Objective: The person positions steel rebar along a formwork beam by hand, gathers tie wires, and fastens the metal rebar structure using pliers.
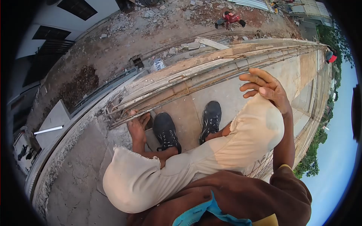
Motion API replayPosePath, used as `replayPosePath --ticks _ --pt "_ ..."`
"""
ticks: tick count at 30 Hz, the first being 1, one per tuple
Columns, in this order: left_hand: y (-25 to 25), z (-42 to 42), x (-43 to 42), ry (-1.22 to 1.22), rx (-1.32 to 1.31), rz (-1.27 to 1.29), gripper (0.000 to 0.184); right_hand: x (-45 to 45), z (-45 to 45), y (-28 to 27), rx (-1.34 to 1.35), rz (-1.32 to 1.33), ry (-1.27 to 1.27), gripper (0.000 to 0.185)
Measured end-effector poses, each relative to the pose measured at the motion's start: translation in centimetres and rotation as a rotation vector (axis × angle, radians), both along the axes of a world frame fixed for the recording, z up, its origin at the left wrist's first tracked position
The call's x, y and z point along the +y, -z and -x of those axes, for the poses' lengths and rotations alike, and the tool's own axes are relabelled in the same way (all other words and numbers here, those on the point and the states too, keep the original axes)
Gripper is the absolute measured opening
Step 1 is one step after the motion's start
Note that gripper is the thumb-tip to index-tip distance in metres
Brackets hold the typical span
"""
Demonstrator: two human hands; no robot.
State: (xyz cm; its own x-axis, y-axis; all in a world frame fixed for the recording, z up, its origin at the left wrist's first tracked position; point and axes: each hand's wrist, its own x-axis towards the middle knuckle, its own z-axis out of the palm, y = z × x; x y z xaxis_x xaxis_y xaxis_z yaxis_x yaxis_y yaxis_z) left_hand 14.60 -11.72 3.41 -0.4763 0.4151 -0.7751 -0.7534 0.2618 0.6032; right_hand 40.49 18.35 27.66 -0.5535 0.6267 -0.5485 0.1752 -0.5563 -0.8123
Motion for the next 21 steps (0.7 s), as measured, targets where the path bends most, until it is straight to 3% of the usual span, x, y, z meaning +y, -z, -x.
replayPosePath --ticks 2,6,8,10,12,14,16,18,21 --pt "0.0 0.1 0.3 0.011 -0.001 -0.013 0.034 1.6 -0.4 3.3 -0.244 -0.138 -0.236 0.035" --pt "-0.4 -0.2 -0.5 0.101 -0.039 0.063 0.04 1.8 -1.6 8.8 -0.323 -0.134 -0.274 0.024" --pt "-0.9 -0.2 -0.5 0.287 -0.123 0.018 0.039 0.9 -1.6 9.3 -0.293 -0.097 -0.282 0.024" --pt "-3.4 0.0 1.2 0.731 -0.097 0.152 0.035 -0.2 -2.5 10.5 -0.207 0.004 -0.321 0.024" --pt "-4.6 -0.1 1.9 0.987 -0.151 0.018 0.03 -1.7 -3.1 12.2 -0.13 0.053 -0.395 0.028" --pt "-6.9 0.4 3.1 0.912 -0.312 -0.152 0.025 -2.9 -3.4 13.0 -0.042 0.112 -0.561 0.034" --pt "-8.0 2.1 3.6 0.779 -0.304 -0.359 0.02 -3.2 -3.5 13.3 -0.061 0.075 -0.621 0.036" --pt "-9.8 4.6 5.8 0.687 -0.125 -0.398 0.019 -3.3 -4.1 14.4 -0.076 0.048 -0.706 0.037" --pt "-11.4 8.3 10.9 0.56 0.199 -0.315 0.02 -3.1 -5.7 17.8 -0.17 0.318 -0.703 0.041"
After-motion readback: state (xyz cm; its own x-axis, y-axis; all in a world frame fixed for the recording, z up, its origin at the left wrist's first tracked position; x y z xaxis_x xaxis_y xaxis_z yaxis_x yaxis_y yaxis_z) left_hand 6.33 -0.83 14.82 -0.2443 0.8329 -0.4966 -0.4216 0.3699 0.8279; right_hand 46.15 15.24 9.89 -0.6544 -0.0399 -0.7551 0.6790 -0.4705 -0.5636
